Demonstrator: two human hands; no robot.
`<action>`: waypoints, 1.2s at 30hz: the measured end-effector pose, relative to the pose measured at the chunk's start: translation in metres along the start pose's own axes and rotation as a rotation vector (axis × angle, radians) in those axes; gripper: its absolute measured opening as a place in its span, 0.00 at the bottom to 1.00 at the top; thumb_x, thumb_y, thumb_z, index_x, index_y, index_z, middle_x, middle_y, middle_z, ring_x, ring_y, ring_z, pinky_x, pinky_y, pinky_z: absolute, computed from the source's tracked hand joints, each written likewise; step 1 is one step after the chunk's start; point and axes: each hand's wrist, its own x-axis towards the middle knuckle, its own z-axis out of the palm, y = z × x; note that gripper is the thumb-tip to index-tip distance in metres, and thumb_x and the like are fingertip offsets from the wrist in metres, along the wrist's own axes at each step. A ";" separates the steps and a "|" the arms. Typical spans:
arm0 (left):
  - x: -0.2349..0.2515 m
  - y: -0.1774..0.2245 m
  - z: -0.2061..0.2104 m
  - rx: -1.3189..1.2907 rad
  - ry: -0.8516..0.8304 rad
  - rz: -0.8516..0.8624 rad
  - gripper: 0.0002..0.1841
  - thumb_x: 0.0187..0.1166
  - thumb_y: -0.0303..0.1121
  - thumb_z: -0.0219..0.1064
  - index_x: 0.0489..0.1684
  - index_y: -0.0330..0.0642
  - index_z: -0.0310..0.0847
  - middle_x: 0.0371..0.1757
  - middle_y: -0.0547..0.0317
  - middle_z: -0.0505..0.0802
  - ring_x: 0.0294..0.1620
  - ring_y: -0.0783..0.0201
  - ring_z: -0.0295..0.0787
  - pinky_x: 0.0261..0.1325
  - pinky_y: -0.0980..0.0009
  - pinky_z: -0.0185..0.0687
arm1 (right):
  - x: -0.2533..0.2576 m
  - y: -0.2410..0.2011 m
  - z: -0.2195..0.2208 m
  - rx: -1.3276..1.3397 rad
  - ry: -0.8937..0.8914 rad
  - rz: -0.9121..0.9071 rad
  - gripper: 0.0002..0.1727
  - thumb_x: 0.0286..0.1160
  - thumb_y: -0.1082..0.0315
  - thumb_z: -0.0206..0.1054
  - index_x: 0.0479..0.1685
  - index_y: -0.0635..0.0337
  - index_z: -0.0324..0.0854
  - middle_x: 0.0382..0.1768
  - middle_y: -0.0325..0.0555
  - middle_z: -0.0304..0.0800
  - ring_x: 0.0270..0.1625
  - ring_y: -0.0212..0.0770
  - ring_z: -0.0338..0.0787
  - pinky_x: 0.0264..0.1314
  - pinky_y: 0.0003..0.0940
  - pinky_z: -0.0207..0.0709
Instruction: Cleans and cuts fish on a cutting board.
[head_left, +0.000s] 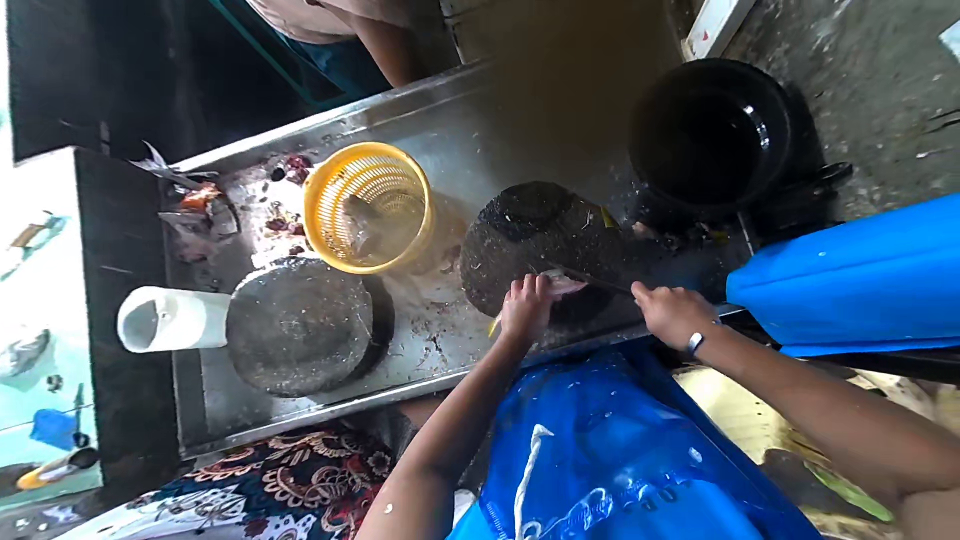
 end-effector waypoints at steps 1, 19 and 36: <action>0.000 0.002 -0.002 0.004 -0.023 -0.002 0.20 0.85 0.44 0.66 0.70 0.45 0.78 0.63 0.44 0.87 0.64 0.39 0.85 0.56 0.42 0.85 | 0.003 0.006 -0.004 0.036 -0.022 0.003 0.16 0.93 0.55 0.51 0.66 0.50 0.77 0.42 0.59 0.92 0.49 0.65 0.94 0.46 0.65 0.85; 0.035 -0.002 -0.061 -0.224 -0.303 -0.119 0.28 0.85 0.52 0.66 0.72 0.39 0.71 0.56 0.39 0.92 0.55 0.37 0.93 0.57 0.36 0.86 | 0.074 -0.038 0.076 0.872 0.266 0.010 0.23 0.94 0.49 0.51 0.57 0.61 0.78 0.34 0.60 0.87 0.34 0.59 0.89 0.39 0.63 0.83; 0.060 0.000 -0.069 -0.059 -0.322 -0.006 0.14 0.90 0.40 0.57 0.68 0.55 0.80 0.64 0.54 0.92 0.56 0.42 0.93 0.49 0.35 0.86 | 0.014 0.073 0.009 -0.175 0.319 -0.132 0.20 0.92 0.50 0.55 0.44 0.57 0.84 0.33 0.57 0.91 0.40 0.62 0.94 0.36 0.61 0.84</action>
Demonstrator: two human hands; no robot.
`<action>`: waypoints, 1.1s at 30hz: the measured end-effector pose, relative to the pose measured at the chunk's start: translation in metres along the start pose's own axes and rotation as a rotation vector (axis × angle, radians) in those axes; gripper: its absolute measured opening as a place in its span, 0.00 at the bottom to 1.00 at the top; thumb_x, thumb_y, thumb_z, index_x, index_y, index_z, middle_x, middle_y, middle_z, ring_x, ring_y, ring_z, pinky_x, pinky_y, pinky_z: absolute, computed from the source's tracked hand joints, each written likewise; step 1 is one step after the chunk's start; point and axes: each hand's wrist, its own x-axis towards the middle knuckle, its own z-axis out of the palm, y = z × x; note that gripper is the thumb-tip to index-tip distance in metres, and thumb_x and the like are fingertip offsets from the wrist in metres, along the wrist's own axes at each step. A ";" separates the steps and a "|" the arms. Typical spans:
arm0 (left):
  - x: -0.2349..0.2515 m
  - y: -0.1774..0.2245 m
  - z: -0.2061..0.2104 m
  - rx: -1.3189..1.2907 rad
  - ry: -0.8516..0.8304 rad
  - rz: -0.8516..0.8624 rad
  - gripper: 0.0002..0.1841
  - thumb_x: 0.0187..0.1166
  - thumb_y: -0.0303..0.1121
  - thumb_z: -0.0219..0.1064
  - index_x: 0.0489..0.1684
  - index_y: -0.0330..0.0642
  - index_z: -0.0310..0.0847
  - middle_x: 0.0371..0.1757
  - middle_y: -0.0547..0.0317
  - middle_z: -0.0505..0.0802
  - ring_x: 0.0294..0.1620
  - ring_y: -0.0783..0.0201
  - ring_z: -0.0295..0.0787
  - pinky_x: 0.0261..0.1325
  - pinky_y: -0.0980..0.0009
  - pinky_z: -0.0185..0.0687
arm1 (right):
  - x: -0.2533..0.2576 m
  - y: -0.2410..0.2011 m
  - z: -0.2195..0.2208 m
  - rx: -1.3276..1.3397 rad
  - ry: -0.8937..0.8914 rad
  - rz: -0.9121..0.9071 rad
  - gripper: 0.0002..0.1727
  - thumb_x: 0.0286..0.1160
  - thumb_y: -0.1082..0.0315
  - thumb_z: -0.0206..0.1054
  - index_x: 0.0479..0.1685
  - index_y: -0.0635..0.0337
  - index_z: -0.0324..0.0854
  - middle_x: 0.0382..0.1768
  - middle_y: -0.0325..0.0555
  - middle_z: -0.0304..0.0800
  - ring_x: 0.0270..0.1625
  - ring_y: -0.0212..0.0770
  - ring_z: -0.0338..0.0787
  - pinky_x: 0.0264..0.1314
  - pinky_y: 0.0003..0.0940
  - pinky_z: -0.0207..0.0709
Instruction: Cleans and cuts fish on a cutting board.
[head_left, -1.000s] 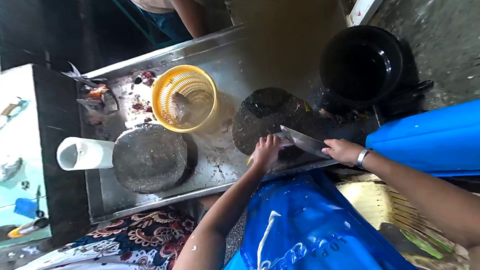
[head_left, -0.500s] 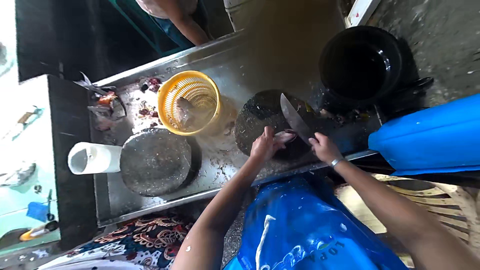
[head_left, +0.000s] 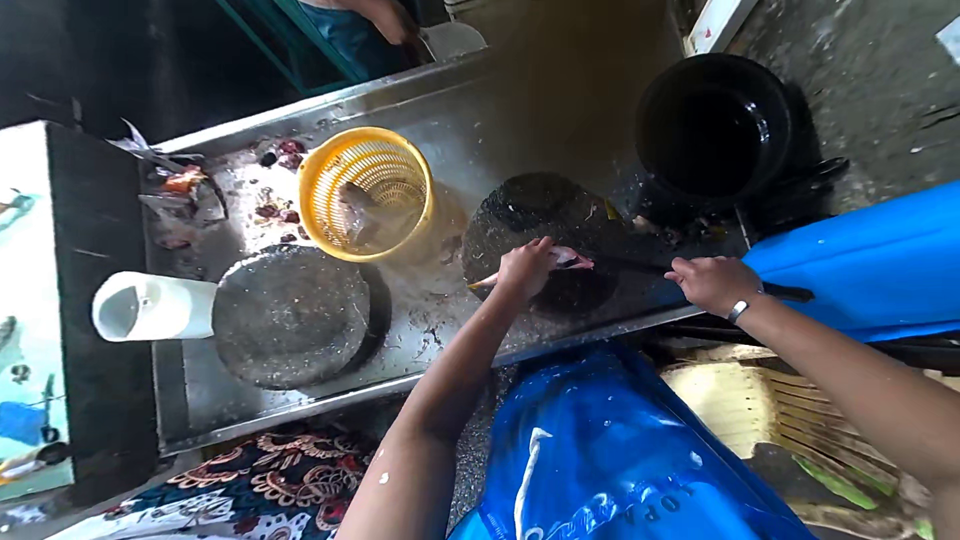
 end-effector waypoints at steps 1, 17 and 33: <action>0.004 0.001 -0.002 0.017 -0.011 0.002 0.14 0.89 0.40 0.58 0.68 0.55 0.80 0.64 0.54 0.92 0.55 0.42 0.93 0.49 0.35 0.86 | 0.001 0.002 -0.008 -0.030 0.008 -0.020 0.21 0.92 0.50 0.54 0.45 0.58 0.84 0.33 0.58 0.90 0.39 0.64 0.94 0.35 0.61 0.84; 0.046 -0.010 -0.030 0.179 -0.189 0.173 0.18 0.90 0.48 0.56 0.69 0.54 0.80 0.62 0.50 0.92 0.63 0.40 0.90 0.57 0.32 0.83 | 0.041 -0.087 -0.132 -0.379 -0.304 0.014 0.17 0.92 0.57 0.53 0.52 0.58 0.83 0.39 0.58 0.91 0.47 0.63 0.93 0.40 0.59 0.83; 0.083 -0.026 -0.025 0.070 -0.228 0.136 0.40 0.57 0.64 0.82 0.68 0.52 0.82 0.58 0.42 0.93 0.60 0.35 0.90 0.55 0.28 0.82 | 0.099 -0.177 -0.134 -0.381 -0.500 0.225 0.07 0.78 0.79 0.61 0.44 0.72 0.85 0.46 0.66 0.88 0.51 0.67 0.90 0.40 0.63 0.82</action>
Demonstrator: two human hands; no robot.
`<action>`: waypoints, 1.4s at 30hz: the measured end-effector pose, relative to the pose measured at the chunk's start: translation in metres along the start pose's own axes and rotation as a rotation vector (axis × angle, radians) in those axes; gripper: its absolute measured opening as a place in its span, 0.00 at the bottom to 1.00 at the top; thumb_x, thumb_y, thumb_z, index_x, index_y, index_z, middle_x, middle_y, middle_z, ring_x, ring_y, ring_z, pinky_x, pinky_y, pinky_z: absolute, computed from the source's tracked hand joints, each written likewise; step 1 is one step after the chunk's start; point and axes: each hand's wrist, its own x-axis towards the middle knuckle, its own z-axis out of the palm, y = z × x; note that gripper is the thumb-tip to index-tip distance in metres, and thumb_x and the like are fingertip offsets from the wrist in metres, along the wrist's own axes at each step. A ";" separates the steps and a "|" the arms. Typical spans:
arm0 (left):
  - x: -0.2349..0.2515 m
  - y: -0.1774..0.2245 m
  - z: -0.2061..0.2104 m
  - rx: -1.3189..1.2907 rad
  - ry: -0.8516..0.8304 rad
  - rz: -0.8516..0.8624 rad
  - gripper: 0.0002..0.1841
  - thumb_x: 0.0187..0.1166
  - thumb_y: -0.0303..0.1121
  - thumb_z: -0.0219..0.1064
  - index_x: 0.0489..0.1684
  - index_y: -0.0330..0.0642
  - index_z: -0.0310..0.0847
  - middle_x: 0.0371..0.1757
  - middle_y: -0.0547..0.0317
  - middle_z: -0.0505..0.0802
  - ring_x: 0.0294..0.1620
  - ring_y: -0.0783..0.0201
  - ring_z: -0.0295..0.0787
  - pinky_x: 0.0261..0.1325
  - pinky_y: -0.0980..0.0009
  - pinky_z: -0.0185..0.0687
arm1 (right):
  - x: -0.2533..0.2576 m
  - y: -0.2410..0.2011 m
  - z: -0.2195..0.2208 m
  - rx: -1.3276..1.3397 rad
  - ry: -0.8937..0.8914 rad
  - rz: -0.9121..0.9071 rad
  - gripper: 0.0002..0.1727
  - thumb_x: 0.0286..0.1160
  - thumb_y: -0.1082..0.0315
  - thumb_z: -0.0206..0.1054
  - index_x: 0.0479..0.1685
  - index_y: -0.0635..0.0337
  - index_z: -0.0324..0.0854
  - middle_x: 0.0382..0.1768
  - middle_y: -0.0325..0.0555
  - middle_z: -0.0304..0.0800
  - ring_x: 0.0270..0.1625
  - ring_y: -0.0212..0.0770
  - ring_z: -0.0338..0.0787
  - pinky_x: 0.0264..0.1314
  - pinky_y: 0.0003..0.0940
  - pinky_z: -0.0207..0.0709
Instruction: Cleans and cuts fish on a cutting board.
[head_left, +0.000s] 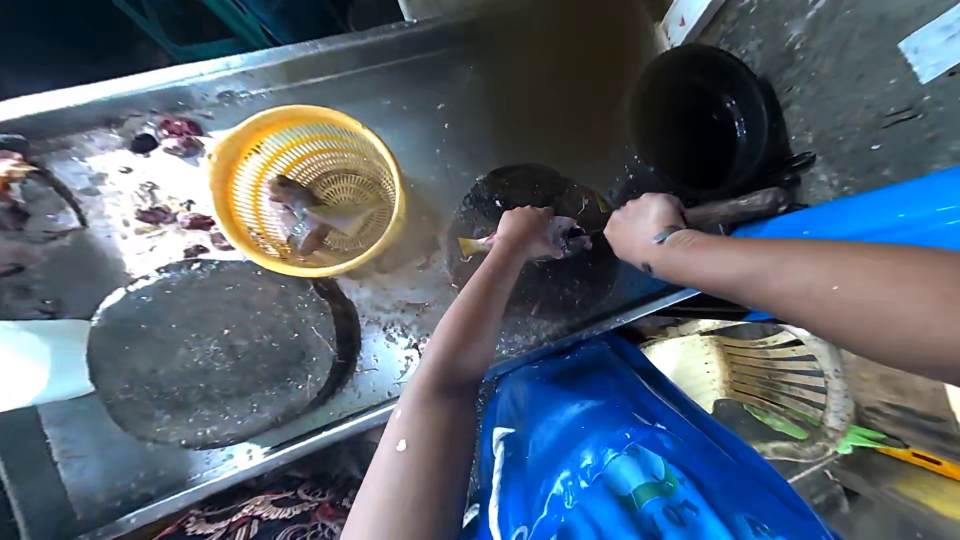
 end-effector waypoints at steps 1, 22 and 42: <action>-0.002 -0.001 0.003 -0.003 0.011 -0.001 0.40 0.57 0.63 0.82 0.69 0.52 0.81 0.58 0.42 0.93 0.61 0.35 0.89 0.55 0.29 0.82 | 0.003 0.009 0.005 0.033 -0.008 0.005 0.09 0.79 0.76 0.60 0.46 0.71 0.85 0.47 0.67 0.89 0.52 0.69 0.90 0.41 0.66 0.82; -0.066 0.020 0.037 -0.028 0.041 -0.154 0.38 0.51 0.61 0.84 0.65 0.56 0.84 0.56 0.45 0.94 0.56 0.37 0.91 0.51 0.28 0.83 | -0.010 0.060 0.125 0.564 -0.015 0.036 0.23 0.93 0.51 0.51 0.64 0.59 0.82 0.57 0.64 0.91 0.64 0.67 0.90 0.60 0.69 0.81; -0.119 0.031 0.091 -0.182 0.471 -0.596 0.35 0.78 0.56 0.67 0.85 0.52 0.70 0.85 0.42 0.74 0.87 0.35 0.65 0.81 0.33 0.66 | 0.057 0.136 0.279 1.790 0.046 -0.334 0.35 0.86 0.71 0.61 0.93 0.47 0.57 0.48 0.55 0.88 0.24 0.41 0.84 0.27 0.39 0.83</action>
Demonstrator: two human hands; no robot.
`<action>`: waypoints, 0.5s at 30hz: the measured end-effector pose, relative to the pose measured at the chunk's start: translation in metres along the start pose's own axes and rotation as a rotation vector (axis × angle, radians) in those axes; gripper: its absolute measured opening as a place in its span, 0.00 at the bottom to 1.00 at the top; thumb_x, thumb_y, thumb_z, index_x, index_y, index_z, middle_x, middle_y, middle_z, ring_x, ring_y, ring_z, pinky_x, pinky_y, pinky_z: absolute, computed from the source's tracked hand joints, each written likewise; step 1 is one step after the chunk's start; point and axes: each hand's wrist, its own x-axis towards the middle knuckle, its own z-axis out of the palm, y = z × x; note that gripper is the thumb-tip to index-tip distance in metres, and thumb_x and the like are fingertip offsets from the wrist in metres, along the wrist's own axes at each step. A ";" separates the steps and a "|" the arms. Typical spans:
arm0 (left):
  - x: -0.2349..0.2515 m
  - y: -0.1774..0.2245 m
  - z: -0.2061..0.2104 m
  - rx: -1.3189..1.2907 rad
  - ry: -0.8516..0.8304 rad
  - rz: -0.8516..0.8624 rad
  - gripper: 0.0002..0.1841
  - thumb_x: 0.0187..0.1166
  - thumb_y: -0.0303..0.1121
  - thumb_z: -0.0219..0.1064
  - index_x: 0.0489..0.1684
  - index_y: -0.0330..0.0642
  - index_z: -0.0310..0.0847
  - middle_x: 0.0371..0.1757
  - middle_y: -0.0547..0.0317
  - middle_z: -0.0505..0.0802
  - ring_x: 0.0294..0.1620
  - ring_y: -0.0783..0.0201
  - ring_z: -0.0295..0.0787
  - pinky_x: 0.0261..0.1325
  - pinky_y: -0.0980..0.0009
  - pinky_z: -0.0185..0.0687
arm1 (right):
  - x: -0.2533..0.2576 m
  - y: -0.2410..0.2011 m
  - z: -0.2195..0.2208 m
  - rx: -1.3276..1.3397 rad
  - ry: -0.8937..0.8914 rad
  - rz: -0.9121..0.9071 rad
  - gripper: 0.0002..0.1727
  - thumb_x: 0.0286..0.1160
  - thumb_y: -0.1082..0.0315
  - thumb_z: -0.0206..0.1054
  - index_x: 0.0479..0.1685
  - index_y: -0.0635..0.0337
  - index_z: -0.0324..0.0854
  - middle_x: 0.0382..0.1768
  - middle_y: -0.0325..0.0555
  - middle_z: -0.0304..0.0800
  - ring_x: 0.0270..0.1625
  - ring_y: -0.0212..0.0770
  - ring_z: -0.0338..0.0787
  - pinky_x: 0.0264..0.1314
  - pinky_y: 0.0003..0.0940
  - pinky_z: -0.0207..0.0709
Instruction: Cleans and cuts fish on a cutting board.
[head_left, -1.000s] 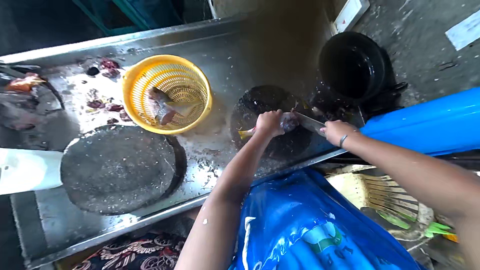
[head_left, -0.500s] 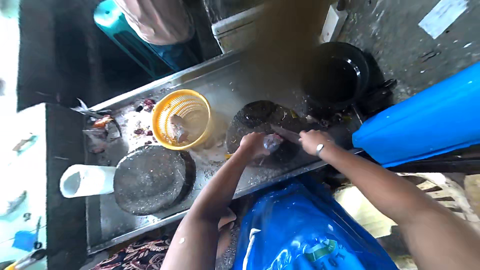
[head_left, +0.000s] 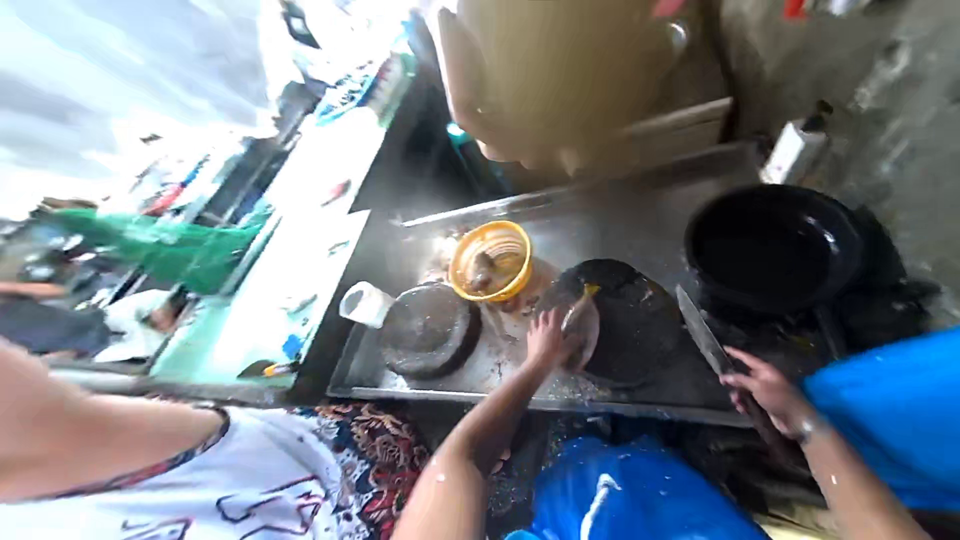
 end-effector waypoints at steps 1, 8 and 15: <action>-0.007 -0.003 0.013 -0.103 0.019 -0.184 0.41 0.75 0.65 0.66 0.83 0.46 0.71 0.84 0.35 0.74 0.86 0.31 0.64 0.80 0.28 0.64 | -0.009 0.013 0.005 -0.055 0.065 -0.061 0.33 0.86 0.71 0.61 0.91 0.49 0.61 0.47 0.53 0.89 0.25 0.41 0.84 0.27 0.40 0.83; -0.016 0.048 0.047 -0.682 0.094 -0.476 0.46 0.63 0.54 0.80 0.80 0.40 0.64 0.56 0.41 0.93 0.58 0.46 0.93 0.61 0.43 0.87 | -0.007 0.100 0.029 -0.747 0.316 -0.499 0.29 0.77 0.72 0.67 0.81 0.48 0.80 0.63 0.66 0.85 0.58 0.65 0.90 0.59 0.65 0.85; -0.025 0.073 0.023 -0.166 0.226 -0.166 0.31 0.69 0.47 0.77 0.73 0.49 0.78 0.71 0.51 0.87 0.73 0.45 0.80 0.71 0.41 0.78 | -0.003 0.108 0.026 -0.668 0.289 -0.528 0.29 0.75 0.73 0.69 0.79 0.50 0.81 0.62 0.67 0.86 0.58 0.63 0.90 0.61 0.61 0.85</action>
